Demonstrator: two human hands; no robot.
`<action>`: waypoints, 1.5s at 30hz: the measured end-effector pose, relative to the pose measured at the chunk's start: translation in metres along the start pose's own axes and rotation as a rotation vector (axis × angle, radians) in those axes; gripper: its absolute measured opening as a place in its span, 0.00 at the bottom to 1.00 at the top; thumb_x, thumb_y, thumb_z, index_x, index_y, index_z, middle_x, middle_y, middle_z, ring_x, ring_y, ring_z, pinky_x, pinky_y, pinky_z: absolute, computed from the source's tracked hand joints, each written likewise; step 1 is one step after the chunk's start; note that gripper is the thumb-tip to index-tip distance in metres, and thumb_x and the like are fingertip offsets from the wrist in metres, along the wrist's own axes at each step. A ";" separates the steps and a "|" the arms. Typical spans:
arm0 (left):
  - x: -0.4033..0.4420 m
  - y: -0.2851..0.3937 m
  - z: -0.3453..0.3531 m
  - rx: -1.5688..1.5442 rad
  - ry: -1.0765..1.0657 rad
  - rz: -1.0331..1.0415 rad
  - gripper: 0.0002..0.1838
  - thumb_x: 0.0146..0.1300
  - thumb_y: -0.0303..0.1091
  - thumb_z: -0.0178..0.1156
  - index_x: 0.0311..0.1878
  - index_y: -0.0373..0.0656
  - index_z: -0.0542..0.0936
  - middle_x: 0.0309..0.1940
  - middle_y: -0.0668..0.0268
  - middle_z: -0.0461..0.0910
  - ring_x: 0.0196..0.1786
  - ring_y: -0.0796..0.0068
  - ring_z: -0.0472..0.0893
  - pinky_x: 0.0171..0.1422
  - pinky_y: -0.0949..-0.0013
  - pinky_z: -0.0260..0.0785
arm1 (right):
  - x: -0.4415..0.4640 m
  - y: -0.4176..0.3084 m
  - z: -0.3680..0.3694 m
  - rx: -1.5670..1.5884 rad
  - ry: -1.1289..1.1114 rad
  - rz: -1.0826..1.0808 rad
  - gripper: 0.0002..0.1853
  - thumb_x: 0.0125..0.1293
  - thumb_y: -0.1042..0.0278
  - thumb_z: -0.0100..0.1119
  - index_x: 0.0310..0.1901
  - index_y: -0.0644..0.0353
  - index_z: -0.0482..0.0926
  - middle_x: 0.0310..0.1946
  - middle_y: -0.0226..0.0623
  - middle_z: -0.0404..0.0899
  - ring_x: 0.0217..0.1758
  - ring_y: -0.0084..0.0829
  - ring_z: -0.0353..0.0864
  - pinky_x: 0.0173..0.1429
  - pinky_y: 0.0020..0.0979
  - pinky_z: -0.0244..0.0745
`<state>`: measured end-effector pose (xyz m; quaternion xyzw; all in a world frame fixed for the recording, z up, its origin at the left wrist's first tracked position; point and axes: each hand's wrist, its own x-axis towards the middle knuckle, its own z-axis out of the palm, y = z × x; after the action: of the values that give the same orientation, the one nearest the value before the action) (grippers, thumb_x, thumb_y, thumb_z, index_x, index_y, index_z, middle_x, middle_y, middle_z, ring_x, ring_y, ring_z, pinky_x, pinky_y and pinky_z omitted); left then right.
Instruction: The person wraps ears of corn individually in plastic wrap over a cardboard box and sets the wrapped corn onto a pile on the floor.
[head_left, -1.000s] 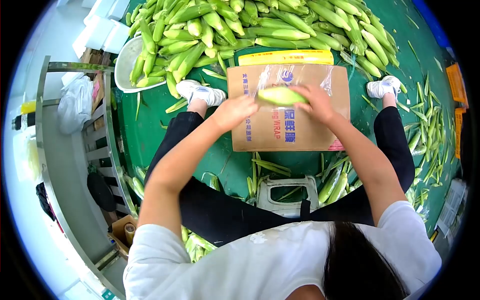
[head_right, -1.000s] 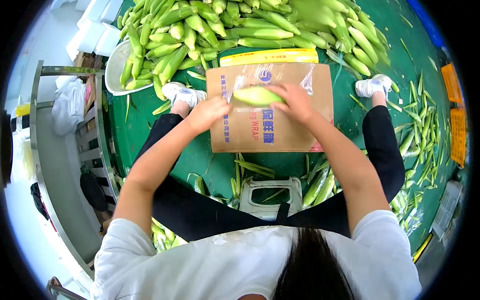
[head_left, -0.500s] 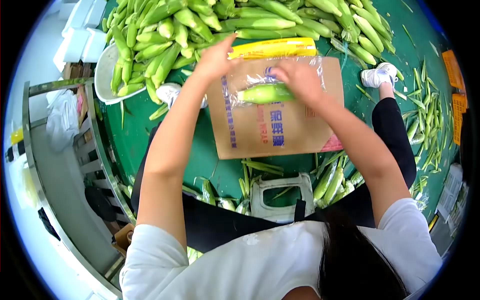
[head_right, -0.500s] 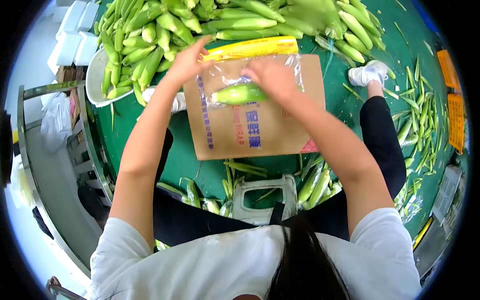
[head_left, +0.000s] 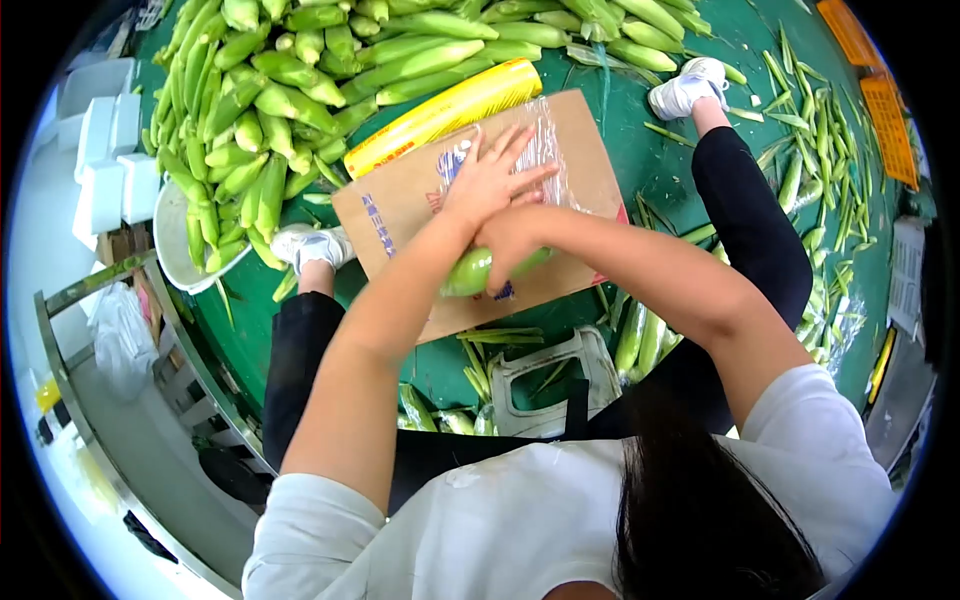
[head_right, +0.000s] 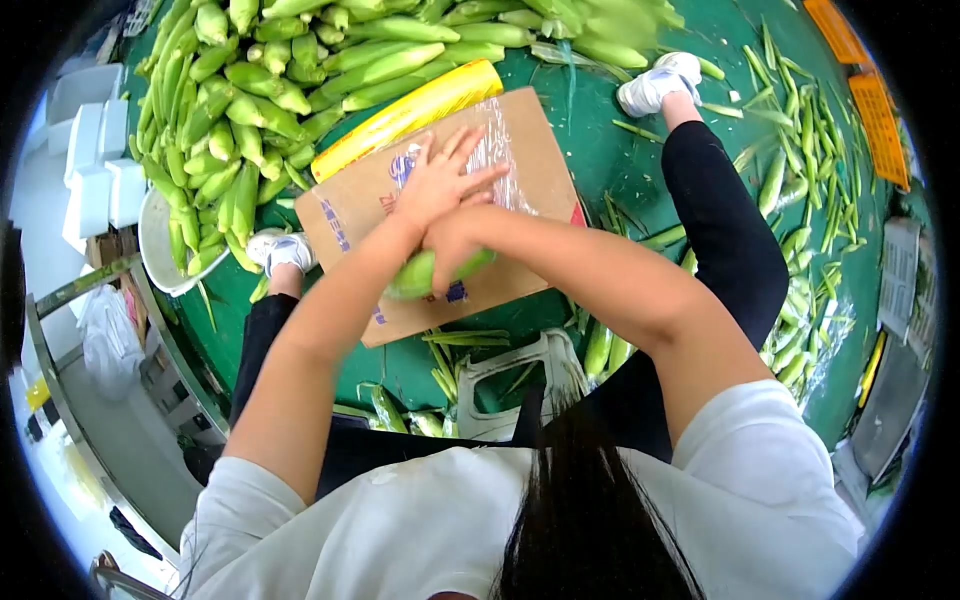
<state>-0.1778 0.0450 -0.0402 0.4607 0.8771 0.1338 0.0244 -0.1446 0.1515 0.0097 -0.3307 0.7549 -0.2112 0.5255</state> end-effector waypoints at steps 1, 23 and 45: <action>-0.004 0.006 0.001 -0.018 0.002 0.008 0.26 0.69 0.58 0.55 0.70 0.78 0.73 0.80 0.64 0.57 0.81 0.57 0.55 0.80 0.34 0.45 | -0.005 -0.009 -0.001 -0.070 -0.153 -0.003 0.41 0.45 0.37 0.74 0.59 0.55 0.81 0.47 0.44 0.87 0.48 0.42 0.86 0.53 0.40 0.80; -0.093 0.239 -0.123 -2.427 0.568 -0.587 0.29 0.69 0.39 0.62 0.71 0.47 0.66 0.37 0.63 0.78 0.46 0.60 0.81 0.52 0.53 0.77 | -0.187 -0.072 0.209 2.118 -0.263 -0.386 0.47 0.65 0.22 0.48 0.68 0.62 0.70 0.52 0.52 0.79 0.43 0.45 0.85 0.42 0.49 0.84; -0.159 -0.397 -0.073 0.000 0.407 -1.556 0.47 0.62 0.59 0.62 0.79 0.47 0.58 0.68 0.38 0.70 0.66 0.37 0.74 0.71 0.48 0.66 | -0.460 0.115 0.189 0.271 1.492 1.035 0.27 0.70 0.72 0.59 0.69 0.65 0.70 0.62 0.42 0.78 0.64 0.33 0.76 0.70 0.31 0.67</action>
<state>-0.4167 -0.3145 -0.0846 -0.3161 0.9339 0.1597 -0.0494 0.1055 0.5681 0.1658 0.3351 0.9212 -0.1948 -0.0347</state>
